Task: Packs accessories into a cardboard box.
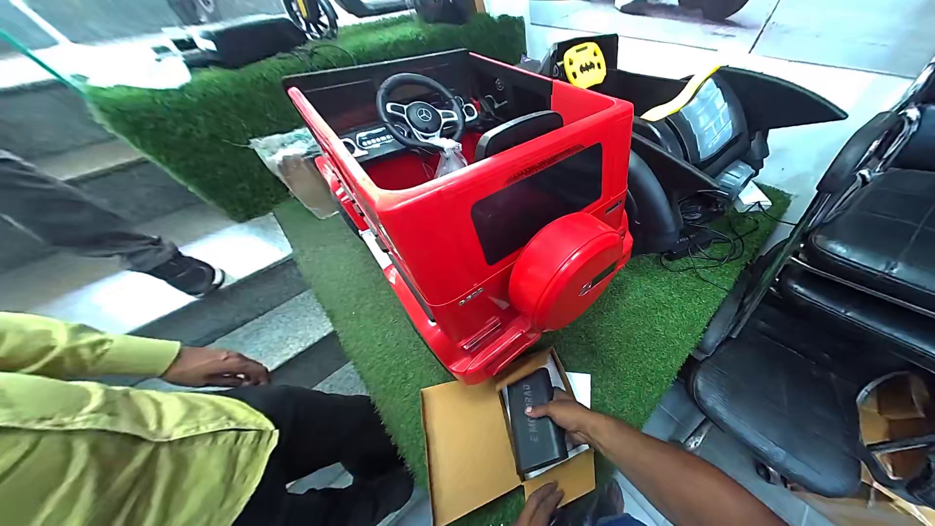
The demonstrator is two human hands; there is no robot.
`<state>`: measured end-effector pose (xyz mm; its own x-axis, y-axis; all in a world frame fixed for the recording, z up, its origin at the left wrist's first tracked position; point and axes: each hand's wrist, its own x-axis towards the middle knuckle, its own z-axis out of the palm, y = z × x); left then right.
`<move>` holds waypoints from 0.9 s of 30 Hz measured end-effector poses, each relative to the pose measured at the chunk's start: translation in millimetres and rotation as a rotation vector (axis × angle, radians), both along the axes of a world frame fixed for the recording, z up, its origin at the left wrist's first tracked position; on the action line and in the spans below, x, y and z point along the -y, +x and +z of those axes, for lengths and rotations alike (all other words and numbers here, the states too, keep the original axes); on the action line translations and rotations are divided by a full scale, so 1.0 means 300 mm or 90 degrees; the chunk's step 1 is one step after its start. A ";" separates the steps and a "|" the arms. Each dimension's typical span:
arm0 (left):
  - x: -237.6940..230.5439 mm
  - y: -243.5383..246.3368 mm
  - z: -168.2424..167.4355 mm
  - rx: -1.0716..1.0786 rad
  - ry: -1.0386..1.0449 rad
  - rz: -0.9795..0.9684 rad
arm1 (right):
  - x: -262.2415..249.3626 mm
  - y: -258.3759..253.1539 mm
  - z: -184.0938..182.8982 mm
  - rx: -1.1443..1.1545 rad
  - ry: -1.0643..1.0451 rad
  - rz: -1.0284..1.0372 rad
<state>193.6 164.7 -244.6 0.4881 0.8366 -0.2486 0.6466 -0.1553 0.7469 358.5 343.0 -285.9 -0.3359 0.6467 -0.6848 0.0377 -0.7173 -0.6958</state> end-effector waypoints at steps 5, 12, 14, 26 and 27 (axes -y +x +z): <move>-0.013 -0.008 0.003 0.063 -0.038 0.026 | -0.004 -0.007 -0.080 -0.023 0.075 0.107; -0.027 -0.024 0.002 0.109 -0.112 0.044 | -0.014 -0.078 0.070 0.511 0.230 0.342; -0.033 -0.032 0.007 0.129 -0.132 0.059 | -0.018 -0.084 0.071 0.579 0.260 0.376; -0.093 -0.020 0.088 0.206 -0.262 0.239 | 0.151 0.033 0.151 0.484 0.361 0.238; -0.094 -0.019 0.090 0.242 -0.268 0.265 | 0.164 0.049 0.159 0.457 0.344 0.233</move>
